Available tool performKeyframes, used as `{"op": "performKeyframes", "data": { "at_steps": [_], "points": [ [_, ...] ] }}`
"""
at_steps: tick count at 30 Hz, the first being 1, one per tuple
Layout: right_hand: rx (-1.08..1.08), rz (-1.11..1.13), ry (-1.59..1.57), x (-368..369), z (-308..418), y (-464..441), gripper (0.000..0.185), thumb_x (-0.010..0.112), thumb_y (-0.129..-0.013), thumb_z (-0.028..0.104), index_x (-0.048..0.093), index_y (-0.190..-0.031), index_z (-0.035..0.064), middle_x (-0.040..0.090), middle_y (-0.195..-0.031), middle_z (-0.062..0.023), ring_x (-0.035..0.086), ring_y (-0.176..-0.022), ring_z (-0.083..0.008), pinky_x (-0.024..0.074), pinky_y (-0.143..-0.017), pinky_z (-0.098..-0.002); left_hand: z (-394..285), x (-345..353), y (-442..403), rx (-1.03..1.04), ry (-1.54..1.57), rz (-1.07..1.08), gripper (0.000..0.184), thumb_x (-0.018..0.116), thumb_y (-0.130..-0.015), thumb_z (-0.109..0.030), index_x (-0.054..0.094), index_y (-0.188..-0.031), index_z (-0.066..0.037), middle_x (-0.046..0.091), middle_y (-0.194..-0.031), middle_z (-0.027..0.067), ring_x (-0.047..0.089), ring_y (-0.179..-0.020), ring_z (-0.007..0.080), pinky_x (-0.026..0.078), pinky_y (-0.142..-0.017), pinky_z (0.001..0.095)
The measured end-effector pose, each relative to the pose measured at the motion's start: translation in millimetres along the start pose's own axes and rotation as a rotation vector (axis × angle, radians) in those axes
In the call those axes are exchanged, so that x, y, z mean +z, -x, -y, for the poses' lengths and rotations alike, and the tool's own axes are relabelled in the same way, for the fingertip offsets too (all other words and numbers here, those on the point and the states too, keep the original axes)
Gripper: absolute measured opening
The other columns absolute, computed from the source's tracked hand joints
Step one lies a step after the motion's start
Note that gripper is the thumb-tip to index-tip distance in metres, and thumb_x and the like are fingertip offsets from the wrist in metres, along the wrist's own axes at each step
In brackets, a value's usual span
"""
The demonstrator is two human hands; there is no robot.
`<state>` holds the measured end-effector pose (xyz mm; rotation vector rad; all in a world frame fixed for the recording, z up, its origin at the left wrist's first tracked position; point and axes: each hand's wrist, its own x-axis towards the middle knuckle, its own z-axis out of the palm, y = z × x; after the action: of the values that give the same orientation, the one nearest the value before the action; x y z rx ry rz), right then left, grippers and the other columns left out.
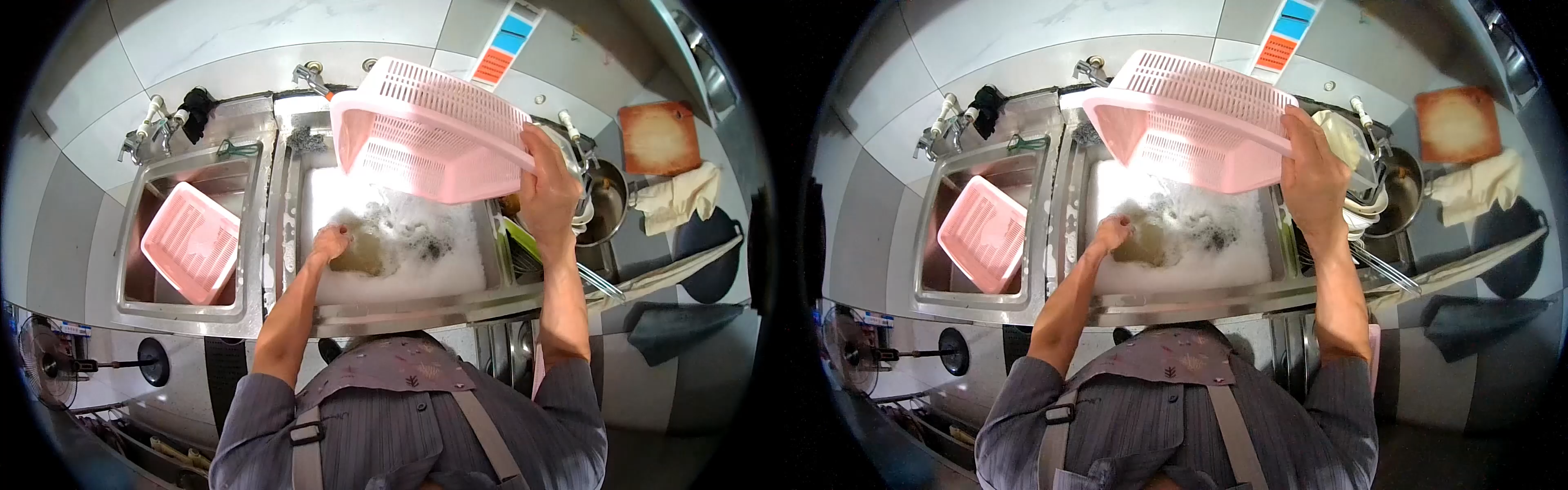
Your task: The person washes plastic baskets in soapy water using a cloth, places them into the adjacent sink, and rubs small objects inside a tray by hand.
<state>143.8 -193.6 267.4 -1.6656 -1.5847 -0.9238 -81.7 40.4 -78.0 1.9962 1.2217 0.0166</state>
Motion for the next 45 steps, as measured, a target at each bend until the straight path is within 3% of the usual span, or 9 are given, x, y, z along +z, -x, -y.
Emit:
{"op": "performKeyframes", "data": {
  "at_steps": [9, 16, 18, 22, 24, 27, 32, 37, 45],
  "points": [
    [-0.015, -0.013, 0.025, 1, 2, 5, 0.031, 0.060, -0.079, -0.007, 0.067, -0.108, -0.0004, 0.070, -0.114, -0.0158, 0.071, -0.098, -0.0305, 0.0582, -0.083, -0.0353, 1, -20, 1, 0.090, 0.081, -0.128, 0.053, 0.065, -0.089, -0.031, 0.059, -0.133, -0.001, 0.061, -0.133, 0.0192, 0.057, -0.126, 0.0319, 0.043, -0.107, 0.0366],
    [-0.073, -0.035, 0.111, 0, -2, 2, 0.028, 0.060, -0.082, -0.003, 0.068, -0.109, 0.0007, 0.071, -0.113, -0.0141, 0.071, -0.099, -0.0289, 0.0582, -0.082, -0.0356, -35, -75, 5, 0.155, 0.788, -0.448, 0.055, 0.055, -0.099, -0.036, 0.052, -0.137, 0.003, 0.060, -0.134, 0.0210, 0.059, -0.123, 0.0288, 0.044, -0.103, 0.0337],
    [-0.067, -0.064, 0.160, 3, -3, 7, 0.031, 0.060, -0.082, -0.003, 0.068, -0.112, 0.0017, 0.070, -0.115, -0.0133, 0.071, -0.099, -0.0283, 0.0589, -0.082, -0.0354, -43, -95, 16, 0.106, 1.169, -0.587, 0.045, 0.056, -0.099, -0.036, 0.064, -0.122, 0.001, 0.068, -0.116, 0.0111, 0.063, -0.100, 0.0180, 0.048, -0.089, 0.0318],
    [-0.006, -0.080, 0.251, 26, 13, 16, 0.029, 0.060, -0.085, 0.000, 0.066, -0.114, 0.0015, 0.067, -0.121, -0.0149, 0.072, -0.097, -0.0281, 0.0609, -0.075, -0.0356, 24, -76, 20, 0.203, 0.337, -0.279, 0.036, 0.057, -0.094, -0.031, 0.072, -0.103, 0.001, 0.073, -0.093, 0.0093, 0.065, -0.083, 0.0181, 0.050, -0.080, 0.0344],
    [0.029, 0.011, 0.184, 50, 40, 28, 0.029, 0.060, -0.086, 0.000, 0.065, -0.115, 0.0019, 0.066, -0.123, -0.0156, 0.072, -0.095, -0.0290, 0.0609, -0.072, -0.0353, 3, -72, 65, 0.196, 0.014, -0.058, 0.037, 0.064, -0.088, -0.034, 0.073, -0.108, -0.003, 0.071, -0.105, 0.0202, 0.067, -0.101, 0.0348, 0.050, -0.090, 0.0414],
    [0.003, 0.082, -0.030, 86, 95, 43, 0.030, 0.058, -0.088, 0.000, 0.062, -0.118, 0.0036, 0.064, -0.125, -0.0171, 0.072, -0.087, -0.0308, 0.0606, -0.067, -0.0339, 9, -51, 70, 0.241, -0.090, -0.019, 0.039, 0.065, -0.087, -0.035, 0.072, -0.107, -0.003, 0.071, -0.106, 0.0206, 0.066, -0.101, 0.0357, 0.050, -0.089, 0.0422],
    [0.050, 0.218, -0.116, 65, 85, 19, 0.034, 0.057, -0.084, -0.003, 0.060, -0.118, 0.0031, 0.064, -0.124, -0.0182, 0.069, -0.099, -0.0334, 0.0588, -0.081, -0.0379, 6, -56, 83, 0.158, 0.050, -0.044, 0.040, 0.064, -0.088, -0.036, 0.071, -0.110, -0.003, 0.070, -0.109, 0.0194, 0.065, -0.105, 0.0349, 0.050, -0.091, 0.0419],
    [-0.047, 0.026, -0.054, 75, 70, 22, 0.036, 0.057, -0.085, -0.005, 0.065, -0.120, 0.0008, 0.066, -0.125, -0.0175, 0.069, -0.104, -0.0335, 0.0582, -0.086, -0.0405, 3, -49, 92, 0.194, -0.032, -0.095, 0.041, 0.063, -0.090, -0.034, 0.068, -0.116, -0.002, 0.069, -0.114, 0.0202, 0.065, -0.108, 0.0351, 0.049, -0.095, 0.0417],
    [0.531, 0.049, -0.492, 102, 45, 27, 0.034, 0.057, -0.088, -0.002, 0.064, -0.122, -0.0038, 0.071, -0.108, -0.0153, 0.068, -0.098, -0.0243, 0.0514, -0.089, -0.0334, -8, -54, 138, 0.174, 0.413, -0.082, 0.064, 0.068, -0.089, -0.043, 0.057, -0.131, 0.003, 0.064, -0.124, 0.0204, 0.063, -0.112, 0.0307, 0.052, -0.092, 0.0384]
  ]
}}
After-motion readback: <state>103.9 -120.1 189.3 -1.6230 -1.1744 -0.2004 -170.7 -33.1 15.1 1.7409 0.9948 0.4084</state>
